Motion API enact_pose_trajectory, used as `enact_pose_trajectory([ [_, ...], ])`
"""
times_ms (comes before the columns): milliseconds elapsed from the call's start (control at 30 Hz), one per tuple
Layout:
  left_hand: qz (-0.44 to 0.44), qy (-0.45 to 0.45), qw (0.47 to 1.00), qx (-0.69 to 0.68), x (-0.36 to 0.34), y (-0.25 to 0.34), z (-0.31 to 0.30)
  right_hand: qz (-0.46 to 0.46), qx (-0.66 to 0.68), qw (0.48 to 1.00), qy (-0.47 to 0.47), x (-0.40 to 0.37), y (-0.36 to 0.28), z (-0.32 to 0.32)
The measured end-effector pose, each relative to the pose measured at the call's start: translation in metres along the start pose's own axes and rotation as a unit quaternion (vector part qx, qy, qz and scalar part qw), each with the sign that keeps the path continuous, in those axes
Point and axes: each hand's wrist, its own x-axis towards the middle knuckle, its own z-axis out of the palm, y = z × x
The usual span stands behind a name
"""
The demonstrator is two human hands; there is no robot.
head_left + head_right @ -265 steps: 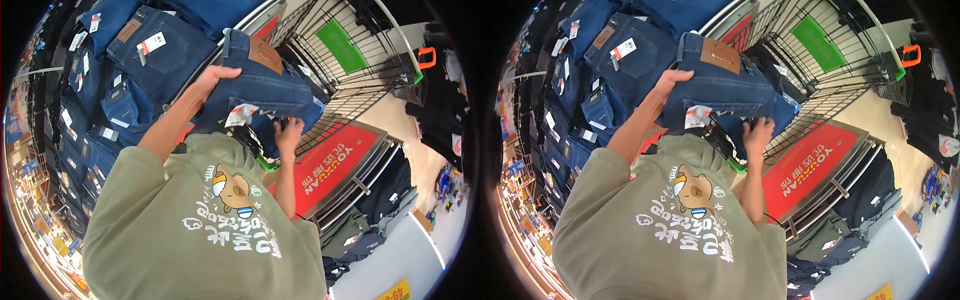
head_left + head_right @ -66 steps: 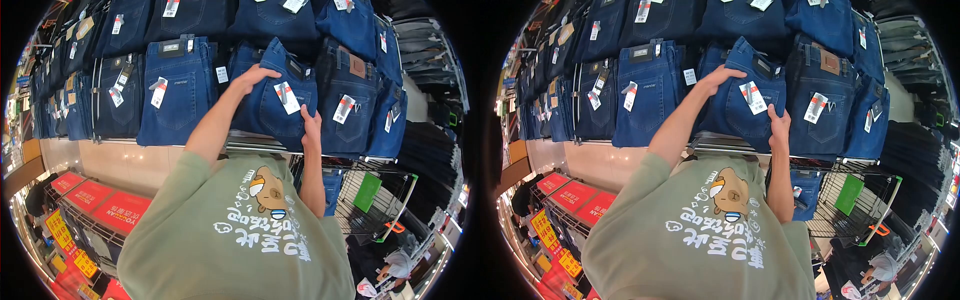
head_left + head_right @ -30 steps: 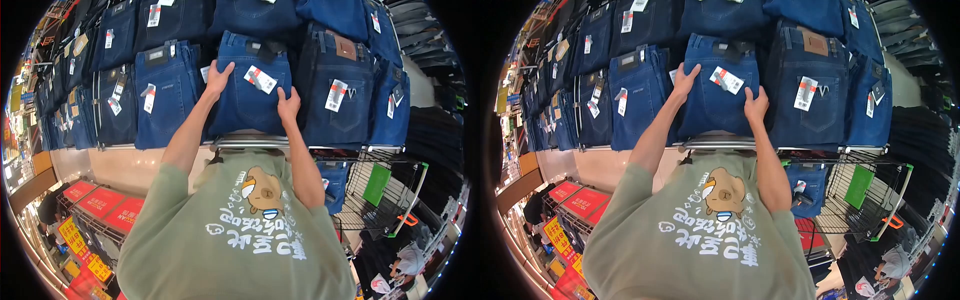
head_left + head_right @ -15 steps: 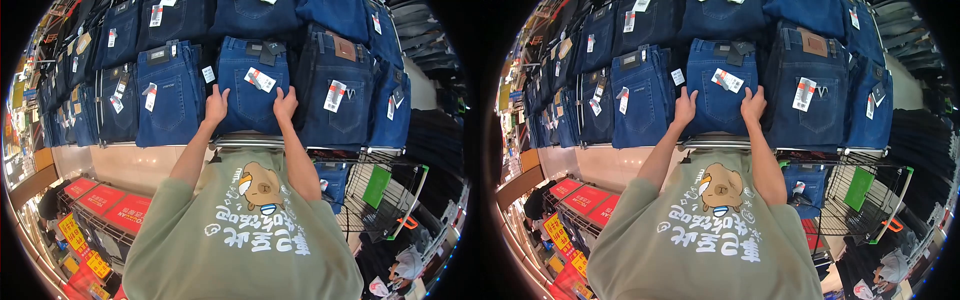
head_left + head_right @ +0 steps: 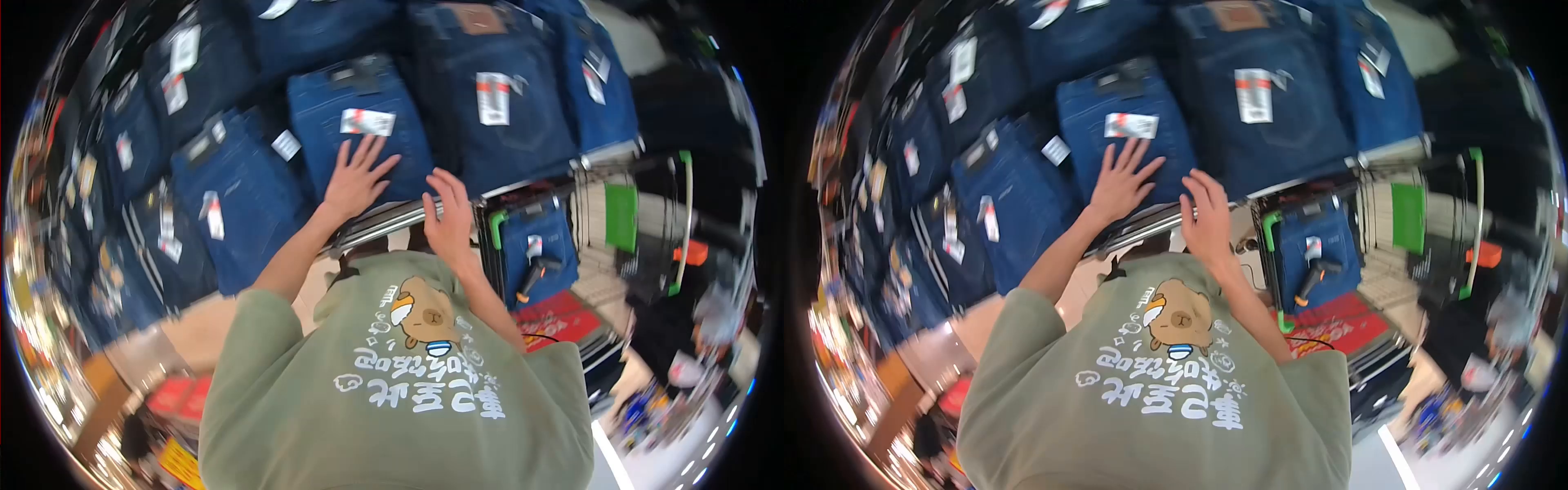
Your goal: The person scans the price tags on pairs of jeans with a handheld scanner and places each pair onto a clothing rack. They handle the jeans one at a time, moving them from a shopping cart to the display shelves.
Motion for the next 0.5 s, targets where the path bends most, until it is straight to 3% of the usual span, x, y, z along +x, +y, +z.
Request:
enact_pose_trajectory([
  [133, 0.013, -0.019, 0.998, -0.060, 0.002, 0.018, -0.021, 0.144, -0.004, 0.982, 0.125, -0.068, 0.001, -0.025],
  [200, 0.030, 0.045, 0.979, -0.198, -0.006, 0.034, -0.014, 0.237, 0.024, 0.966, 0.101, -0.114, 0.009, -0.035],
  [233, 0.027, 0.040, 0.958, -0.284, -0.007, 0.055, -0.025, 0.262, 0.009, 0.955, 0.141, -0.138, 0.015, -0.042],
  [300, -0.005, -0.059, 0.929, -0.366, -0.013, 0.092, -0.029, 0.351, -0.017, 0.933, 0.077, -0.186, 0.022, -0.049],
  [367, 0.035, -0.199, 0.890, -0.408, -0.009, 0.128, -0.026, 0.405, -0.019, 0.909, 0.095, -0.225, 0.028, -0.061],
  [400, 0.046, -0.212, 0.891, -0.399, -0.005, 0.142, -0.025, 0.442, -0.034, 0.890, 0.104, -0.243, 0.032, -0.067],
  [467, 0.254, -0.372, 0.847, -0.283, 0.007, 0.172, -0.018, 0.495, -0.069, 0.856, 0.130, -0.271, 0.042, -0.078],
  [500, 0.251, -0.381, 0.847, -0.273, 0.012, 0.184, -0.013, 0.511, -0.091, 0.841, 0.151, -0.281, 0.048, -0.085],
])
